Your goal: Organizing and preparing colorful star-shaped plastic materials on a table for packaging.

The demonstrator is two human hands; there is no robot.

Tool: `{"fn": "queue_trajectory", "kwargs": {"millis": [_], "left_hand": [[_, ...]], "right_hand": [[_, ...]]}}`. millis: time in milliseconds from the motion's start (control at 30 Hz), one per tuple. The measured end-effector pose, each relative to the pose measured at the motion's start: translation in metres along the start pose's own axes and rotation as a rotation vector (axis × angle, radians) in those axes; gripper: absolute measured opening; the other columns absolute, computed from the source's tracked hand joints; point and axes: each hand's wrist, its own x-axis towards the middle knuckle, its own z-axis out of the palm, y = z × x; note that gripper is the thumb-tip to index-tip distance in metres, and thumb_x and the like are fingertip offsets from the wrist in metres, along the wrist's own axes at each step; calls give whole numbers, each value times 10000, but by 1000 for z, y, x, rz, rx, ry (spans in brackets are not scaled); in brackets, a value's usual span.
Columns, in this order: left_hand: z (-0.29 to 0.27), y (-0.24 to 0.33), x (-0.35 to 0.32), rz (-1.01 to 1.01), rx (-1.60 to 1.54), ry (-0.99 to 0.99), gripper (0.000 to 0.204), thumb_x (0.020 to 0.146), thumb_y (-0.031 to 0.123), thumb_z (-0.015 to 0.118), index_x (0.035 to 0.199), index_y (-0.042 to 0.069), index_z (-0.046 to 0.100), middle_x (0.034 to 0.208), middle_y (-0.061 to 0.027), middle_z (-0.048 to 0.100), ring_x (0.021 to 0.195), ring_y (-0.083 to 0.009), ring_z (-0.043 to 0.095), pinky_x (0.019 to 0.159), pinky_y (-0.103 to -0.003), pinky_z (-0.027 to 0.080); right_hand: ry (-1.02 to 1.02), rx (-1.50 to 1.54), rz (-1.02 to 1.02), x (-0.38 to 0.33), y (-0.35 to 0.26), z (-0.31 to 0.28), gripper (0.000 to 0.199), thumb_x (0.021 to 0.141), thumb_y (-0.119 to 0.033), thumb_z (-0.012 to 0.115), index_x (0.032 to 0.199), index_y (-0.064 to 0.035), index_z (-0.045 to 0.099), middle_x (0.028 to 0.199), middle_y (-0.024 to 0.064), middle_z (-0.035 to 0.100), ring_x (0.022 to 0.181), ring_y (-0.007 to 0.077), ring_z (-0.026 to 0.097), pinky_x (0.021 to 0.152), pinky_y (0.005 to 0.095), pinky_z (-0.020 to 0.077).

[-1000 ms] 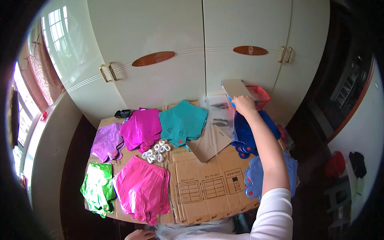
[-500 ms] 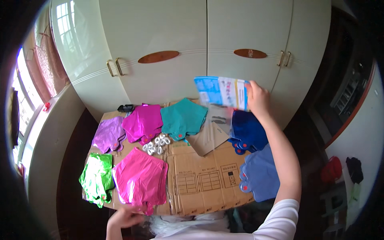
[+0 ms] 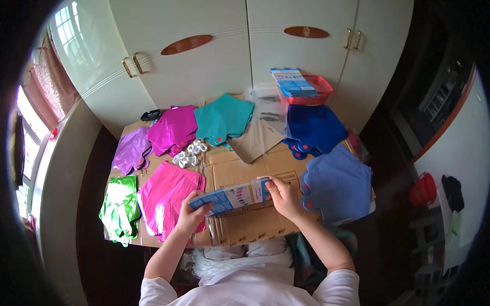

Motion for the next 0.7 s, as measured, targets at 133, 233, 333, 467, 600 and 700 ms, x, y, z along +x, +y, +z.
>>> {"fn": "queue_trajectory", "kwargs": {"millis": [133,233,333,467,600,700], "left_hand": [[1,-22,2,108,170,-10,161,845,24,609,1004,23,581,877,14,580,811,-62,526,741,-223,437],[-2,-30,0,90,189,-10,141,860,28,596,1000,18,595,878,17,582,808,-63,521,738,-227,439],[3,-30,-4,24,73,34,135,876,42,583,1007,14,600,888,18,583,806,-66,518,738,-235,444],[9,-22,-10,-54,46,33,150,885,59,579,1025,7,592,924,9,596,825,-74,532,749,-243,454],[13,-20,-16,-59,-54,20,187,884,53,576,1062,-1,571,964,-19,615,879,-93,558,787,-260,471],[14,-20,-19,-121,-106,30,215,880,42,574,1088,-9,548,993,-43,622,912,-110,573,813,-278,479]], "right_hand": [[99,-26,63,-22,15,5,269,894,-108,552,1131,21,547,926,139,639,838,216,628,711,289,487],[140,-147,21,-31,9,6,315,857,-19,565,1165,31,524,1014,152,606,893,230,626,759,292,502],[198,-172,-44,-37,4,18,334,860,14,542,1192,32,512,1115,156,570,866,188,626,757,267,496],[181,-86,94,-42,3,14,321,858,15,546,1178,36,522,1106,128,579,845,145,617,749,243,484],[191,55,176,-50,3,12,306,850,-8,563,1154,23,542,1090,114,583,848,142,607,748,242,479],[203,54,117,-54,-3,9,294,848,-21,571,1139,21,551,1074,105,590,862,139,599,746,246,479]]}}
